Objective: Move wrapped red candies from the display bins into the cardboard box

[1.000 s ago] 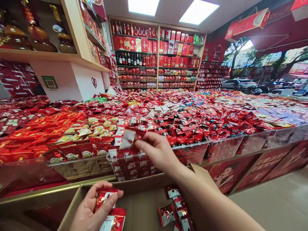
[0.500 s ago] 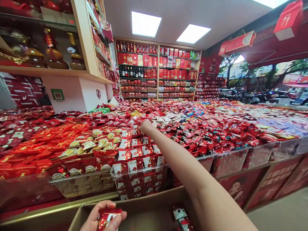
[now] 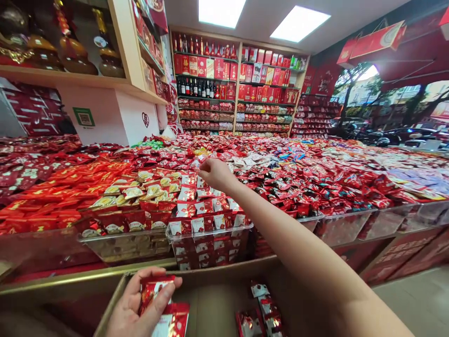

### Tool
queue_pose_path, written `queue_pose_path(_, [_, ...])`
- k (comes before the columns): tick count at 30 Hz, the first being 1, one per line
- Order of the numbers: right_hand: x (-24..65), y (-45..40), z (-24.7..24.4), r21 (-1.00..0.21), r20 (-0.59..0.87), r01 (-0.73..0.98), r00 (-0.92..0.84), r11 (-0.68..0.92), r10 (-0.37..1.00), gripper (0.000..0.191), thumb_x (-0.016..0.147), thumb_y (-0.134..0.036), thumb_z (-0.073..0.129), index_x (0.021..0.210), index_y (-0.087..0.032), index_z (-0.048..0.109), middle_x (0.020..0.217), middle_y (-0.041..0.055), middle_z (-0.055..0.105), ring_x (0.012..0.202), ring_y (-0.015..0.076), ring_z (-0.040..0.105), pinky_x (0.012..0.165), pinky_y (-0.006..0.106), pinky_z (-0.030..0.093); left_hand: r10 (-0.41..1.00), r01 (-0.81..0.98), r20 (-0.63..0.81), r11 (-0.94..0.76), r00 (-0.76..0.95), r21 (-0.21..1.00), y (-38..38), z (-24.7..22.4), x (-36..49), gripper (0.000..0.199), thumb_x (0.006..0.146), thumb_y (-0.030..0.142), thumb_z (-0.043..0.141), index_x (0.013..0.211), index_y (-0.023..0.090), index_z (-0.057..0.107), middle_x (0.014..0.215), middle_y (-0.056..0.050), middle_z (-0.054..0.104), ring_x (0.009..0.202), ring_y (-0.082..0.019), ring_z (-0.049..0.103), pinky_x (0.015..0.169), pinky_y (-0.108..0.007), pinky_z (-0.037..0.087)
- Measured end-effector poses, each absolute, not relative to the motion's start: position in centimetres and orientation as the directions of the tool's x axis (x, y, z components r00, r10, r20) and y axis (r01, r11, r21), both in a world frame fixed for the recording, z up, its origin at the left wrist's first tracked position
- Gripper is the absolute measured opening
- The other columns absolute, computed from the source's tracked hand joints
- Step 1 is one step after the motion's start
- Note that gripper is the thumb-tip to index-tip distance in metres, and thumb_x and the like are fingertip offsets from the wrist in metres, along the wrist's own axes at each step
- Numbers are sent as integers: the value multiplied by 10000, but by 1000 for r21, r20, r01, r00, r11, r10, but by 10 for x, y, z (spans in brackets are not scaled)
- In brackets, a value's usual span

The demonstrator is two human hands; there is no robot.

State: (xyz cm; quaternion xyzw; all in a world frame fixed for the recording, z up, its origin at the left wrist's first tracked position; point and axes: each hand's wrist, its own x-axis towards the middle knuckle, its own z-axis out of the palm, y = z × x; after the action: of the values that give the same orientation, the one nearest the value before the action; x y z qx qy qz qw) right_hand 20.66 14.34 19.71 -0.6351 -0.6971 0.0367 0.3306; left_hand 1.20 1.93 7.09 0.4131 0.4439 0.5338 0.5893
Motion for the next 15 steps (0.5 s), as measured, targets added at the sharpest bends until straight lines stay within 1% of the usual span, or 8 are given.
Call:
queue_pose_path(1, [203,119,191,-557,352,782,-81,278,933,257,793,-358,460,811,-140,594,744,43,610,645,107,525,553,210,382,997,-277,-70,74,26,958,20,73,10,443,534,350,750,841,211,463,665,-2,700,584,-150,641,516,-194,487])
queue_pose_path(2, [199,94,182,-644,225,710,-180,285,958,335,789,-431,448,741,-134,596,635,27,586,543,93,494,483,206,355,999,-282,-50,54,21,958,21,75,9,427,560,340,738,856,214,457,675,5,695,596,-150,645,539,-201,491])
queue_pose_path(4, [190,47,156,-778,-11,591,-352,213,936,408,741,-527,475,699,-139,598,557,6,553,472,84,453,416,198,311,1000,-265,-5,7,10,964,22,78,7,394,606,322,712,882,220,451,698,14,685,631,-152,652,576,-209,494])
queue_pose_path(7, [174,0,108,-927,-158,375,-434,19,887,393,614,-507,628,787,-155,608,617,-9,557,506,85,452,431,192,326,1000,-237,20,-19,4,971,21,79,8,374,646,307,682,924,233,442,746,17,679,628,-158,654,550,-221,500])
queue_pose_path(9, [165,-11,85,-975,-198,186,-467,-123,862,376,623,-472,637,821,-154,597,641,-12,551,502,78,445,453,198,349,999,-246,5,3,33,969,17,78,10,357,675,315,656,947,242,436,789,11,679,599,-157,649,508,-227,499])
queue_pose_path(11, [162,-12,75,-983,-179,46,-468,-178,865,341,637,-434,642,807,-144,587,653,-12,544,506,71,438,481,205,363,996,-270,-10,35,92,962,13,79,12,310,730,345,594,979,247,437,880,-9,671,646,-153,647,536,-234,506])
queue_pose_path(13, [165,-10,75,-989,-125,-18,-424,-147,897,311,629,-400,660,762,-130,580,645,-14,539,520,66,434,503,202,357,986,-273,-16,61,167,960,9,81,13,327,755,365,559,1032,251,430,946,-26,657,714,-155,642,593,-242,511])
queue_pose_path(15, [171,-9,79,-995,-76,-34,-379,-96,922,293,629,-385,665,718,-123,570,610,-24,526,511,58,420,490,192,335,973,-234,-26,81,229,969,7,82,14,417,709,349,616,1061,239,419,884,-25,670,689,-162,642,595,-253,517])
